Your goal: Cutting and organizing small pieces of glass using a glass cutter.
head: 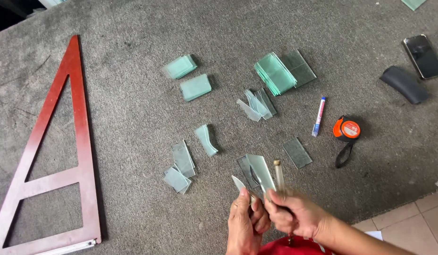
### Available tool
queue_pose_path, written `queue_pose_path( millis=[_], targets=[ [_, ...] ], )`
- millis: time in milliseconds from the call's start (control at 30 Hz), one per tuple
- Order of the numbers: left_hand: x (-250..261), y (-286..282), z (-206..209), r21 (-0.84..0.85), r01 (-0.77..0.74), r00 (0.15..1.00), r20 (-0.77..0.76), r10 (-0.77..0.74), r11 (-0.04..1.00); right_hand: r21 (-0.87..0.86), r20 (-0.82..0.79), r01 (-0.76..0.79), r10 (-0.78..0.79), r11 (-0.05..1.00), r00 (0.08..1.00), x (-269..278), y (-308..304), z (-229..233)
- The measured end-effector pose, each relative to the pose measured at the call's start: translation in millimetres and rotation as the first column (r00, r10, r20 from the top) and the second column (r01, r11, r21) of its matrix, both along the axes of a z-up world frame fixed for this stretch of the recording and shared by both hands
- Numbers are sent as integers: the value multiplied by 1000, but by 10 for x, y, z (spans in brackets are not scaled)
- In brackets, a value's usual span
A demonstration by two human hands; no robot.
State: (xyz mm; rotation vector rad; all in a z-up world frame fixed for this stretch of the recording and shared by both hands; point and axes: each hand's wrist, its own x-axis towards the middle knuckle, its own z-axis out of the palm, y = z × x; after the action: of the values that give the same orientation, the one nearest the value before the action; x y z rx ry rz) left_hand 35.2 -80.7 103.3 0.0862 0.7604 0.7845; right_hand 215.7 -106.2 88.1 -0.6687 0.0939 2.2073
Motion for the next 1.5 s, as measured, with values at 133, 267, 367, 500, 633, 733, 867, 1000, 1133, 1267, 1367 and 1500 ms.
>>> queue_pose_path(
  millis=[133,267,367,500,633,733,867,1000,1133,1267,1367,1500],
  targets=[
    [-39,213,109,30,37,946,-325,-25,999,154,444,-132,51,979,895,43,310,150],
    [-279,352,0,39,281,767,-610,-200,959,27,959,-395,87,918,269,280,637,-63],
    [-356,478,-29,109,476,642,-721,-260,873,75,907,-392,101,917,409,483,666,-288],
    [-362,600,77,87,532,529,-811,-250,842,42,886,-372,138,927,443,489,653,-252],
    [-398,517,8,9,560,378,-892,-247,828,105,855,-378,111,920,507,399,564,-245],
    [-341,445,12,2,574,421,-858,-293,819,59,833,-368,158,928,531,342,469,-227],
    [-249,286,37,91,628,591,-702,-397,773,132,785,-439,177,889,593,248,215,-110],
    [-255,122,-7,299,691,664,-621,-416,657,75,801,-360,159,930,578,188,-172,-46],
    [-234,-36,-67,306,853,503,-701,-506,423,-5,939,-269,97,963,331,66,-604,67],
    [-132,-217,-240,447,884,450,-740,-501,133,-107,893,203,4,973,449,-168,-1252,-153],
    [57,-379,-109,307,951,278,-826,-491,21,124,795,317,-285,940,536,-183,-1623,-143],
    [0,-922,-486,367,920,304,-887,-347,-134,236,751,363,-406,901,520,-93,-2336,-214]
  ],
)
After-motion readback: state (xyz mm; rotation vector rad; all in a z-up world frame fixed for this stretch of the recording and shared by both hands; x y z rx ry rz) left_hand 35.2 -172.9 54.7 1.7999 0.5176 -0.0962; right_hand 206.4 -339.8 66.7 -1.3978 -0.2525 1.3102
